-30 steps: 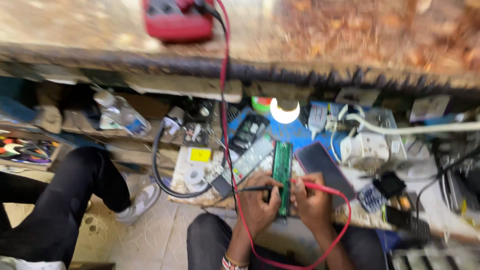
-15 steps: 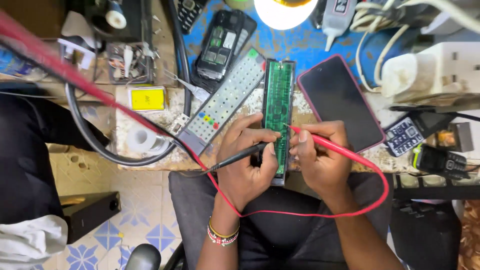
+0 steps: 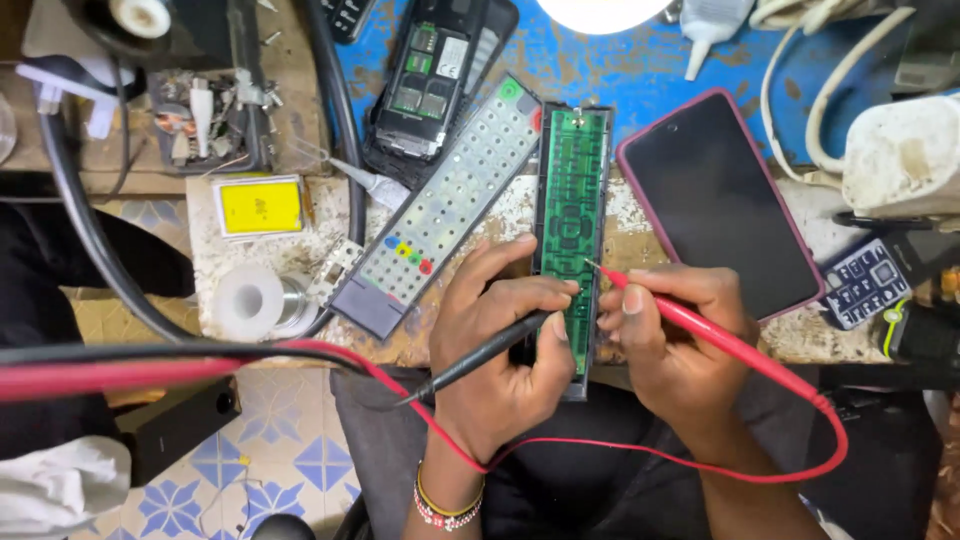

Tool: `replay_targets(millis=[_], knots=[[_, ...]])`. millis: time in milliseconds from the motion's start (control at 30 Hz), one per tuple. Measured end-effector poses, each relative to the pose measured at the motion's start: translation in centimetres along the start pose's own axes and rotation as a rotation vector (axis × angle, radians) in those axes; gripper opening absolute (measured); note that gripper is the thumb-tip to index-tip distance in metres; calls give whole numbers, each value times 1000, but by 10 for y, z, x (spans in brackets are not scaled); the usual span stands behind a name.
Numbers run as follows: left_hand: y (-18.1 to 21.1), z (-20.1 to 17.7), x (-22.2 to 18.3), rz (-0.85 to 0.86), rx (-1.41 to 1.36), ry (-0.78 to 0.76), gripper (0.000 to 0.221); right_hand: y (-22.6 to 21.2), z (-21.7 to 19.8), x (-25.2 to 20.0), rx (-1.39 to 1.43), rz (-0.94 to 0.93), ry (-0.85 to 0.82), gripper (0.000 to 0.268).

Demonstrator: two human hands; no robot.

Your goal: Testing a circuit board with a multimeter and soldering a wire to it at a repair bench.

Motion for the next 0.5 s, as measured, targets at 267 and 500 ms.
replay_targets(millis=[267,500], knots=[[0,1,0,12,-19,13,14,0,0,1,34,-13,-14,20],[-2,3,0,6,-31,-23,10,3,0,2,33,15,-20,24]])
Point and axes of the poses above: each hand's wrist, its own x-axis towards the middle knuckle, its own z-axis out of the palm, y = z × x, the point moved 8 cm from there along x, towards the middle knuckle, and after that the axes turned 6 degrees about z, right-handed, at the moved point
